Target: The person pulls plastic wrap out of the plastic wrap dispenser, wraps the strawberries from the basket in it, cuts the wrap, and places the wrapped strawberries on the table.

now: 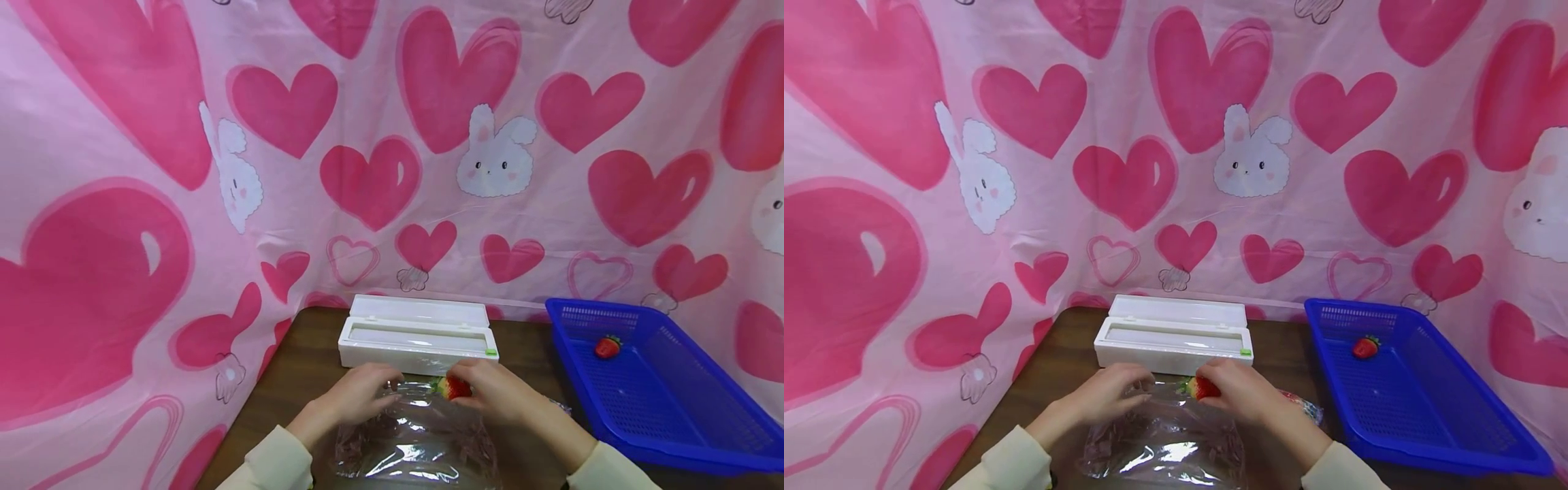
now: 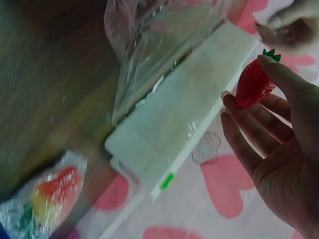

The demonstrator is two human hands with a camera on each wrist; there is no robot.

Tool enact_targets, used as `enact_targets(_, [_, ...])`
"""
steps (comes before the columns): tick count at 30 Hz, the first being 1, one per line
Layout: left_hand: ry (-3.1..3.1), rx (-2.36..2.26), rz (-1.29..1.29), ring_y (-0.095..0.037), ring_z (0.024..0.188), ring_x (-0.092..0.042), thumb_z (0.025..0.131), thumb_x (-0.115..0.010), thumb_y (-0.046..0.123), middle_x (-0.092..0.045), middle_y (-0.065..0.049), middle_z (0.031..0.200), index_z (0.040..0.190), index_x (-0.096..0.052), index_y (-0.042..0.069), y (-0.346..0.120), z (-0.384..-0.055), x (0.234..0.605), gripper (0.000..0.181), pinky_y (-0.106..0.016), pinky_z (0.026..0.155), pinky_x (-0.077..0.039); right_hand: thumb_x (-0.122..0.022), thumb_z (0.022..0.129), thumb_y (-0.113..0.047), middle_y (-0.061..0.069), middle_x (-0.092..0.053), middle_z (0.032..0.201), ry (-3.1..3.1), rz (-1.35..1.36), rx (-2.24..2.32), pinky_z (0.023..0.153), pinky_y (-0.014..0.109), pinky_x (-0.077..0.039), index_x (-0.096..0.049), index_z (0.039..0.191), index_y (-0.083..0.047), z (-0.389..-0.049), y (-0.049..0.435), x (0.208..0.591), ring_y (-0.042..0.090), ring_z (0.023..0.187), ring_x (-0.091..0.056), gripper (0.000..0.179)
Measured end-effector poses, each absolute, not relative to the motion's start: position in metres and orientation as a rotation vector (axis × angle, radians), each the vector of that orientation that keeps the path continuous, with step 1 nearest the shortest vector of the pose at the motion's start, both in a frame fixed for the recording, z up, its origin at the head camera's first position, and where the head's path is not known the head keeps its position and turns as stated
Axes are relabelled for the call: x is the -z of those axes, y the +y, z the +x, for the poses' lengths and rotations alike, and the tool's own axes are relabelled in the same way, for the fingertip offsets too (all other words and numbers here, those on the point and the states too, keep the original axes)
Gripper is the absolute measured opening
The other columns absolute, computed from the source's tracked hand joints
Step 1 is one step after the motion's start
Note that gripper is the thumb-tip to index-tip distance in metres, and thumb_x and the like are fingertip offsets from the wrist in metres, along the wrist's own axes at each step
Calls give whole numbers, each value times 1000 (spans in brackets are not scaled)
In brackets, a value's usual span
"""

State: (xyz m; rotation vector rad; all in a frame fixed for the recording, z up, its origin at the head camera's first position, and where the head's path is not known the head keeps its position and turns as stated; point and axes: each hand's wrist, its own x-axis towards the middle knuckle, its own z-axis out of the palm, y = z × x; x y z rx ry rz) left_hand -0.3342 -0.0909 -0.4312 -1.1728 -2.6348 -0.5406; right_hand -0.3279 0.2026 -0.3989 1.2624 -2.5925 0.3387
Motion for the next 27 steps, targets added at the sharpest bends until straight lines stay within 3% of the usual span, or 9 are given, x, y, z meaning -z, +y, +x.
enact_targets(10, [-2634,545,-1197,1,77,-59,96,-73,22,-68,17,85,96,-76,20,-72,-331,431,4,-21,70,-49,-85,85,-27,-8,-65,94,-2603,1324,-331,68,20,-50,-72,108,-11,-327,178,411,1,79,-56,31])
enact_targets(20, [-2618,508,-1207,5,62,-48,95,-74,22,-58,24,70,82,-74,25,-78,-329,439,14,-19,59,-40,-84,86,-20,-7,-65,95,-2637,1371,-506,71,20,-50,-72,107,-9,-328,174,424,2,81,-56,26])
enact_targets(27, [-2653,461,-1203,2,59,-45,93,-75,23,-51,22,64,77,-70,27,-82,-333,448,18,-22,56,-37,-84,85,-19,-8,-63,88,-2632,1391,-564,68,19,-47,-72,101,-10,-335,167,440,3,76,-55,22])
